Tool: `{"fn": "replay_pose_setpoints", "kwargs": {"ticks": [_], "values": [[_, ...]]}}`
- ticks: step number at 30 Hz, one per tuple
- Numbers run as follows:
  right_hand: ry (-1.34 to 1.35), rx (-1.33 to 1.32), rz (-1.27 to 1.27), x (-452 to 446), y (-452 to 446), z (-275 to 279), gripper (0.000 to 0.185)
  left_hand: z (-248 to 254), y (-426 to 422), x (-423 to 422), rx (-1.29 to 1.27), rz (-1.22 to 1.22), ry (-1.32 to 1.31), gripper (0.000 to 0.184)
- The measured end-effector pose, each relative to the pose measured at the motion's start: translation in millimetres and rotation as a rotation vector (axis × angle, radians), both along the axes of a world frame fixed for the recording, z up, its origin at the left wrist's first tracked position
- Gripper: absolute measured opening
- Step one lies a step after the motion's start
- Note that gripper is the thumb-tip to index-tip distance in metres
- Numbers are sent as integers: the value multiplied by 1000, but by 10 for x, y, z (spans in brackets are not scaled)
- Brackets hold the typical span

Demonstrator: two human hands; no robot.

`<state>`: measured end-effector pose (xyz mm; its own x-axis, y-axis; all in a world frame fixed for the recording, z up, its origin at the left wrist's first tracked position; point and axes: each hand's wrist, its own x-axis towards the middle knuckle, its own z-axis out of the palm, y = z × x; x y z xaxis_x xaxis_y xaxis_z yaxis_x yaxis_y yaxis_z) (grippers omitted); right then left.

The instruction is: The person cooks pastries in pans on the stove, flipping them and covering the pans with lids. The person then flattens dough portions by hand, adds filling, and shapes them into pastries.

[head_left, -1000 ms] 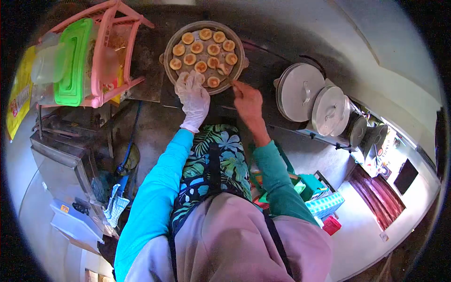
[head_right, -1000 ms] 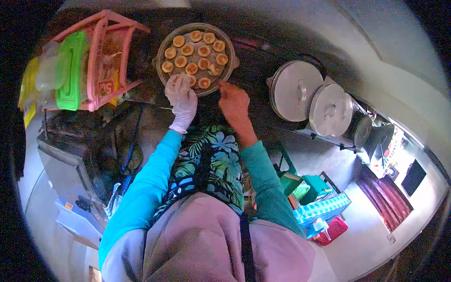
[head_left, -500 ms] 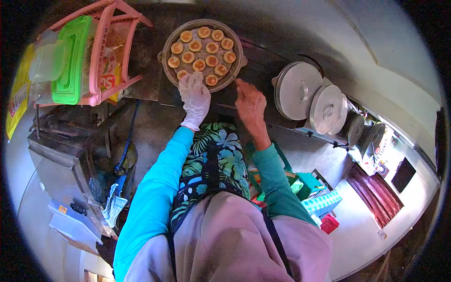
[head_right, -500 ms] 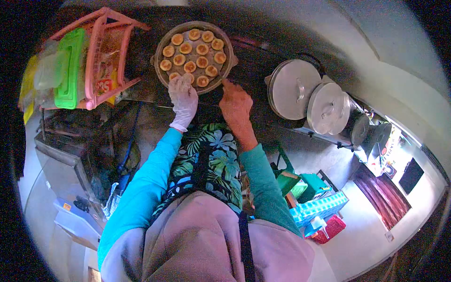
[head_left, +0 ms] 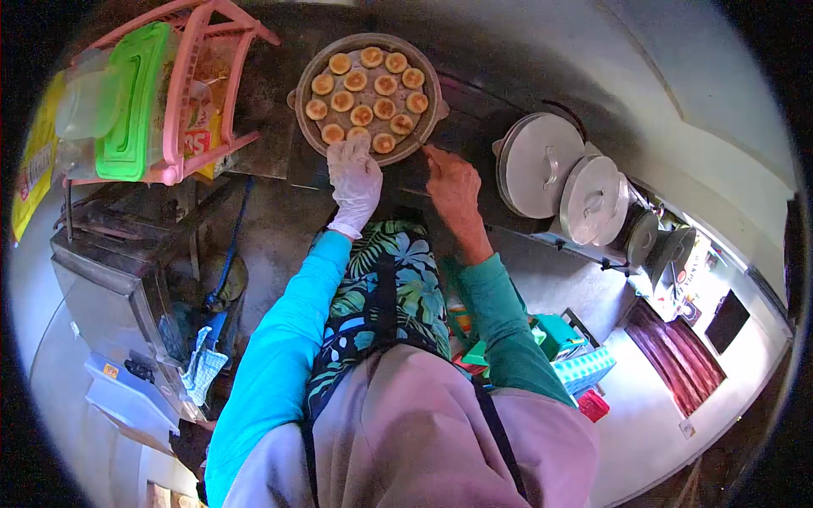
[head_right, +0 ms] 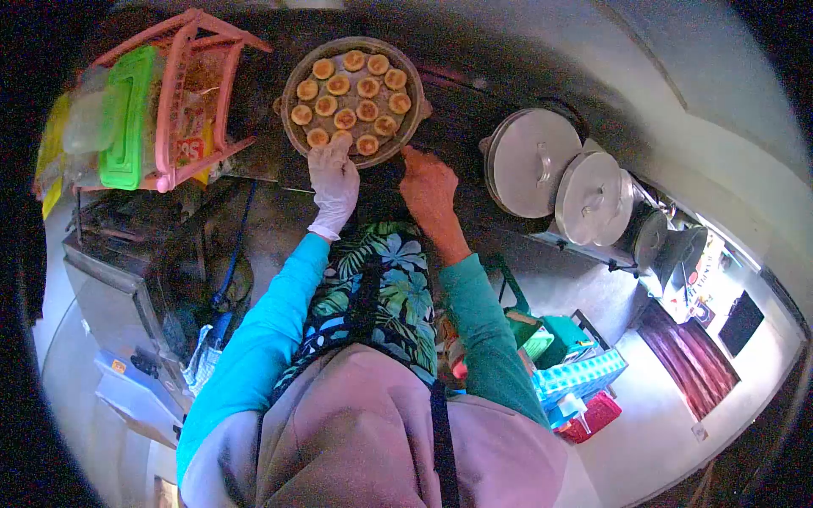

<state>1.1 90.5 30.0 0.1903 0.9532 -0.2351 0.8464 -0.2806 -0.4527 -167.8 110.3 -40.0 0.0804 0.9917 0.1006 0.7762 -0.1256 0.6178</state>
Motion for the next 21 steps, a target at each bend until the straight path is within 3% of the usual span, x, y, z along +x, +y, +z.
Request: {"fn": "replay_pose_setpoints", "kwargs": {"ticks": [8, 10, 12, 14, 19, 21], "values": [[-40, 186, 219, -11, 4, -127, 36, -6, -17, -15, 87, 3, 9, 39], [-157, 169, 297, 42, 28, -58, 37, 85, 23, -75, 122, 2, -19, 39], [-108, 153, 267, 81, 25, -51, 38, 193, 14, -166, 1, 8, 8, 38], [-65, 139, 239, 80, 46, -59, 38, 228, 7, -248, 26, 29, 22, 36], [45, 462, 300, -88, 251, -187, 34, 297, -149, -507, 87, -10, -1, 38], [20, 400, 285, -77, 234, -167, 32, 365, -216, -604, 98, -22, 5, 37]]}}
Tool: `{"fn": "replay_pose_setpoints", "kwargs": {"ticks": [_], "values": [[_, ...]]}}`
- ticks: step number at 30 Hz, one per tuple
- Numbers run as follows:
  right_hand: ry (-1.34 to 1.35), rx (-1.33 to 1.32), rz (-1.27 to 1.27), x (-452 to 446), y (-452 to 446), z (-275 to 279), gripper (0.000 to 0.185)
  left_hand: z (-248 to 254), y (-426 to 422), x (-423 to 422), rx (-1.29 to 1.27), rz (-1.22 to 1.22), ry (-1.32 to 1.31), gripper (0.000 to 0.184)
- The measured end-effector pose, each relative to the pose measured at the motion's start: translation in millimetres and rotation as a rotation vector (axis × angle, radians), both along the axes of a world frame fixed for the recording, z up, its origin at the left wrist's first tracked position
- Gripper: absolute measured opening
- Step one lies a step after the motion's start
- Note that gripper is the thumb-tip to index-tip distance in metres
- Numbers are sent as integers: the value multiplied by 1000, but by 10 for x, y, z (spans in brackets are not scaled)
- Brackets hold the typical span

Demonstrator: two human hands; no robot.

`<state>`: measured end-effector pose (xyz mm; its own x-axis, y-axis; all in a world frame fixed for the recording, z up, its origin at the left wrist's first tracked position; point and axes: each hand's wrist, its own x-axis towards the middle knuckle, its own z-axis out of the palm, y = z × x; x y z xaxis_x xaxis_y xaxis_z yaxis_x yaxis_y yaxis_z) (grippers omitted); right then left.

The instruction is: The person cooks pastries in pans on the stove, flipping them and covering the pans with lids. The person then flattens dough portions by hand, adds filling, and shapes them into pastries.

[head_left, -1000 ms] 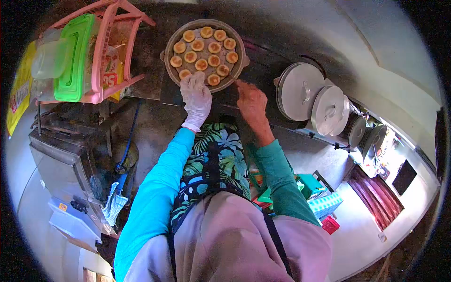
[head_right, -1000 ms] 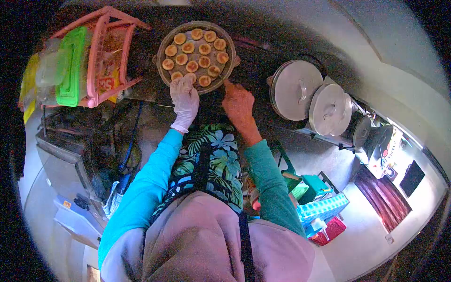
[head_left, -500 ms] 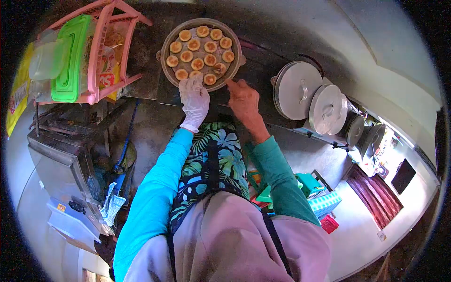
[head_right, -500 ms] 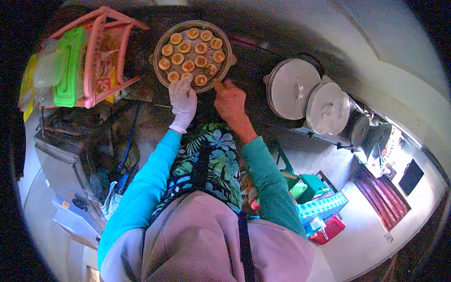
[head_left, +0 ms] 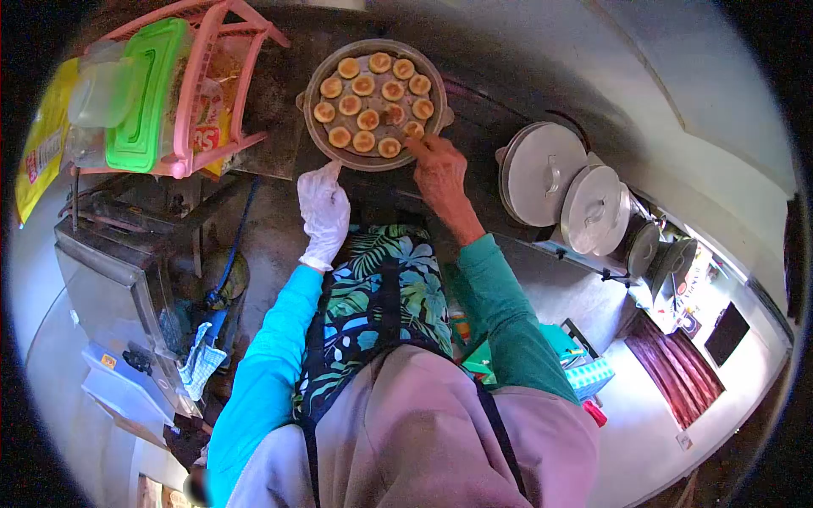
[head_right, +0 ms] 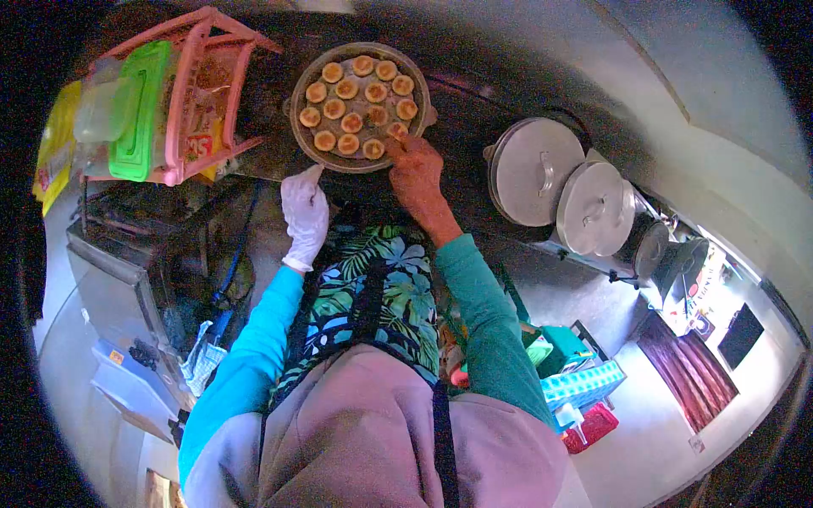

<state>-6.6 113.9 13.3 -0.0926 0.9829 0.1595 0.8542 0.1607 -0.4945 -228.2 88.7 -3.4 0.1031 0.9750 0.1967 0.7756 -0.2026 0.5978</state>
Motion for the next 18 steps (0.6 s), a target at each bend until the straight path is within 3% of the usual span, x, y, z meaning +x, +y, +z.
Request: {"fn": "replay_pose_setpoints", "kwargs": {"ticks": [8, 11, 13, 16, 18], "values": [[186, -104, -68, -205, 1, 0, 27, 24, -319, -280, -69, 24, 21, 35], [171, -205, -65, -312, -83, 25, 35, 33, -318, -295, -51, 21, -6, 35], [131, -243, -108, -347, -157, -19, 24, 56, -278, -282, -50, 23, -18, 35], [312, -189, -148, -370, -231, -54, 21, 19, -231, -280, -52, 35, -16, 36], [279, -222, -172, -392, -259, -46, 20, 7, -207, -280, -53, 40, -8, 37]]}}
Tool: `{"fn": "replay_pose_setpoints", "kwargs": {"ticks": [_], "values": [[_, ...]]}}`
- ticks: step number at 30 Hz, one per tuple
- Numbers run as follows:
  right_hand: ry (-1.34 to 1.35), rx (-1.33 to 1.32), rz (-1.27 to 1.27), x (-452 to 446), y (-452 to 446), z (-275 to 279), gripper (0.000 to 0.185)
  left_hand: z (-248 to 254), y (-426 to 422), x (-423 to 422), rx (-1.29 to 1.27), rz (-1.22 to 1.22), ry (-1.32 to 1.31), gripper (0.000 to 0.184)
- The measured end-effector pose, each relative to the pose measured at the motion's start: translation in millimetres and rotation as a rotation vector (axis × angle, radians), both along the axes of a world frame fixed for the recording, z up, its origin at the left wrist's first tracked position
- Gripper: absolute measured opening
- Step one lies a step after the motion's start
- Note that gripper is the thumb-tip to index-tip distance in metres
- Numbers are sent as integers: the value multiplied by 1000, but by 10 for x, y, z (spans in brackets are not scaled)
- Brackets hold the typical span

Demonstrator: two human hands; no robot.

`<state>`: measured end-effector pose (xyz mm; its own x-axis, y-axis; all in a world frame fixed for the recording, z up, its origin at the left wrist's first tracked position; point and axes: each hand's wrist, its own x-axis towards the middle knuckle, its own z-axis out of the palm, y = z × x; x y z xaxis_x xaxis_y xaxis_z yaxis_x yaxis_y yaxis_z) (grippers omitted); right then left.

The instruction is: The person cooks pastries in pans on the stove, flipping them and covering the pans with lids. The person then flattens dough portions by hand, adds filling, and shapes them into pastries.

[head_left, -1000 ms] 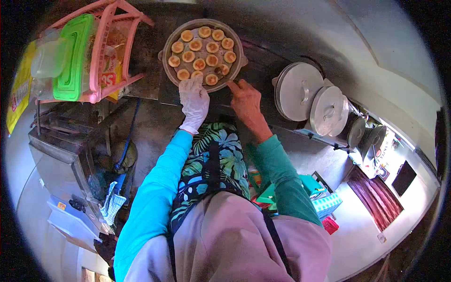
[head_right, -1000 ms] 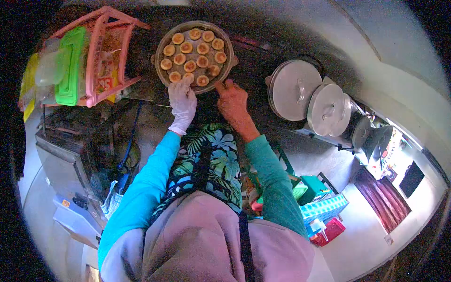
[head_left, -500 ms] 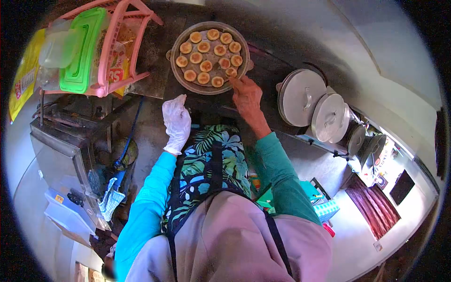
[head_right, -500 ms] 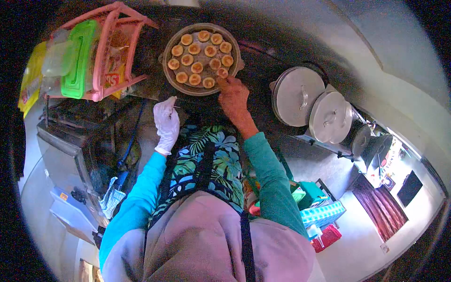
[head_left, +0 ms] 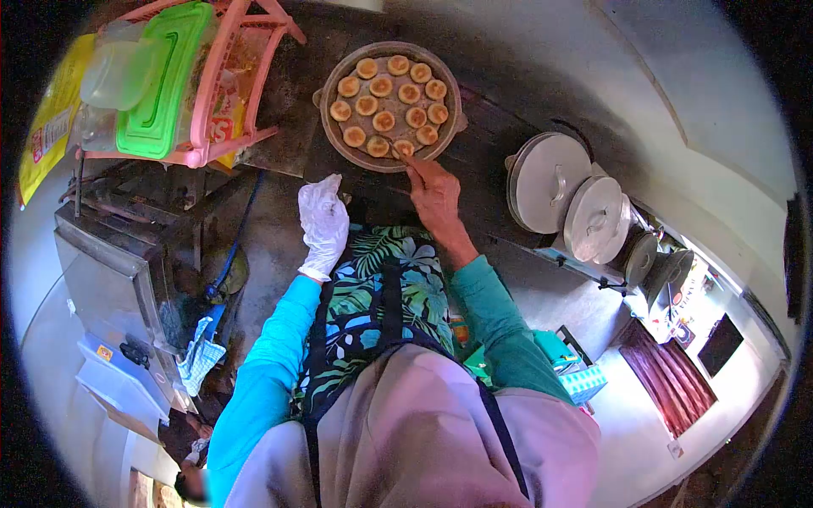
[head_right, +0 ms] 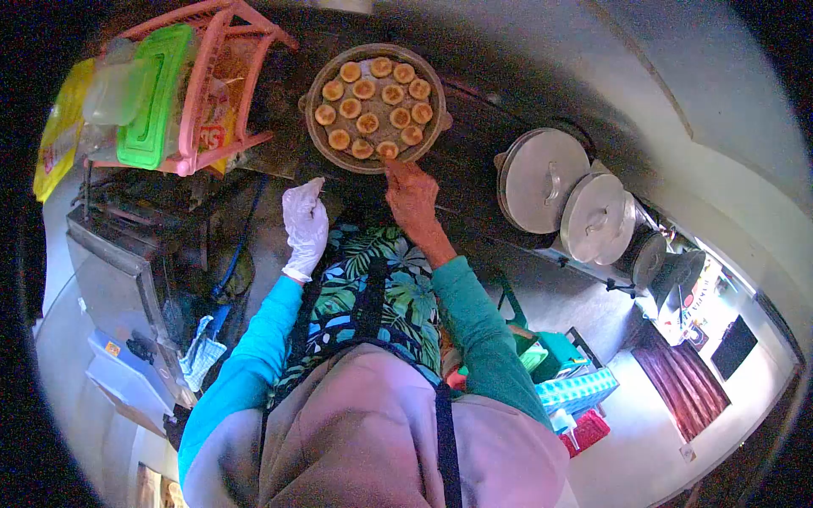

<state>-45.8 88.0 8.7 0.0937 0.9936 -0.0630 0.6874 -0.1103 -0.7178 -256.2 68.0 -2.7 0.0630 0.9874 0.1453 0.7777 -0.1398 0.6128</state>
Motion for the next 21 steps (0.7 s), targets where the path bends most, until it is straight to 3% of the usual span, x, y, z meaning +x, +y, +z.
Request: {"fn": "replay_pose_setpoints", "kwargs": {"ticks": [5, 7, 17, 19, 21], "values": [[-3, -71, -33, 6, 63, 10, 20, -7, 34, 17, 36, -21, -19, 36], [-1, 97, -118, -24, 153, 37, 19, -7, 25, 9, 47, -28, -21, 36], [-11, 140, -223, 87, 513, -36, 24, 14, 39, -32, 29, -35, -29, 36], [-72, 375, -50, 33, 653, -129, 25, 28, 42, -13, 35, -41, -38, 36], [-57, 241, -38, -45, 700, -149, 23, 44, 45, 4, 36, -47, -37, 37]]}}
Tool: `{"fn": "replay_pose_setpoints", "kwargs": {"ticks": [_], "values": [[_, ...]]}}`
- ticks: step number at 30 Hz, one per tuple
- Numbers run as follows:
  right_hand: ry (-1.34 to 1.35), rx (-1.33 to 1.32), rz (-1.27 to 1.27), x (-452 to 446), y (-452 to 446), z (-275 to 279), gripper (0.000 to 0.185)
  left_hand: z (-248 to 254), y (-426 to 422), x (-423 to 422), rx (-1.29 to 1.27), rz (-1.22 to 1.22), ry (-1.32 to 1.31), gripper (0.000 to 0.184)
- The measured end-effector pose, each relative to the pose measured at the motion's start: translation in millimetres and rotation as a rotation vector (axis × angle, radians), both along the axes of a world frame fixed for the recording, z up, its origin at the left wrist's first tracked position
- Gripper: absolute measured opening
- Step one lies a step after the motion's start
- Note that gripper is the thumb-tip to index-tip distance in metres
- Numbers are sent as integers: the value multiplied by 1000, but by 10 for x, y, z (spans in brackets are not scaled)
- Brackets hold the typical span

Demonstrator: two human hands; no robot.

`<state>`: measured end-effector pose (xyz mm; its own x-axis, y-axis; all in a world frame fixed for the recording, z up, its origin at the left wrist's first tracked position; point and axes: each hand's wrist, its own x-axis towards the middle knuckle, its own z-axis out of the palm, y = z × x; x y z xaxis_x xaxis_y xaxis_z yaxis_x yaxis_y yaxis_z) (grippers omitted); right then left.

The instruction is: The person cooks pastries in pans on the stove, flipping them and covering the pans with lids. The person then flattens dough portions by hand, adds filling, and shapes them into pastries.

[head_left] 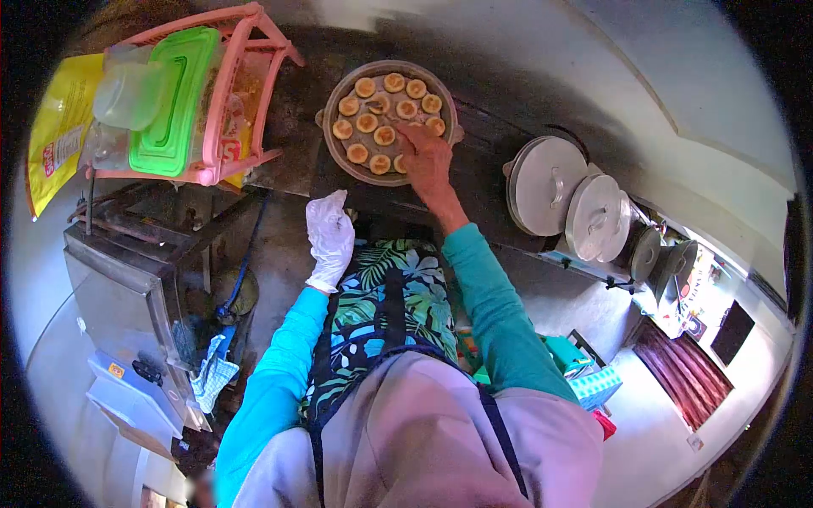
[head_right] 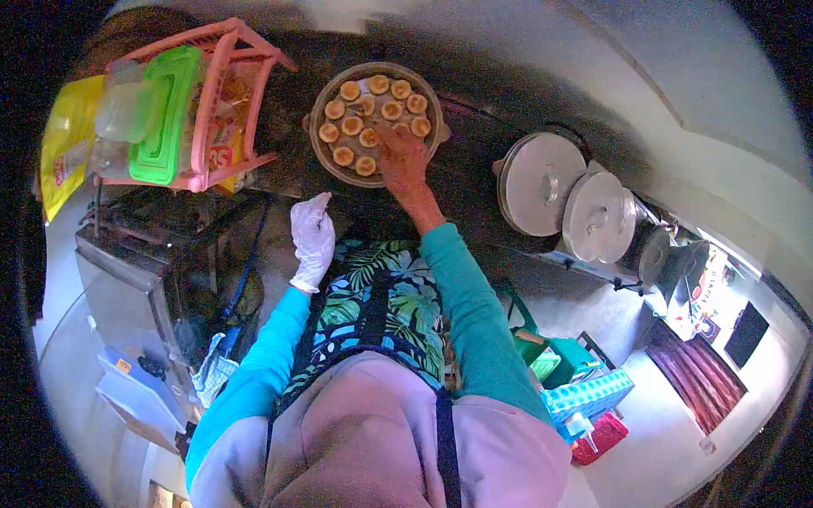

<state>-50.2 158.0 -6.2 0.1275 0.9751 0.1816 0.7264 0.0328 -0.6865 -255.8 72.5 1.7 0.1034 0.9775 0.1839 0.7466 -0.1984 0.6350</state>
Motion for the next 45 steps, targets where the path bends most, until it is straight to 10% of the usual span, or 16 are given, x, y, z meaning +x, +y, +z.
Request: {"fn": "replay_pose_setpoints", "kwargs": {"ticks": [24, 30, 33, 45], "values": [[-54, -169, -98, -136, -328, 99, 24, -24, 16, 53, -34, -75, 38, 37], [942, -182, -746, 716, -905, 685, 23, -92, 1, 53, -47, -98, 15, 40], [991, -95, -883, 1458, -1334, 675, 23, -48, 26, 180, -37, -128, 2, 40], [59, -303, -288, 671, -339, 160, 25, 141, -221, 787, -36, -257, -61, 38]]}}
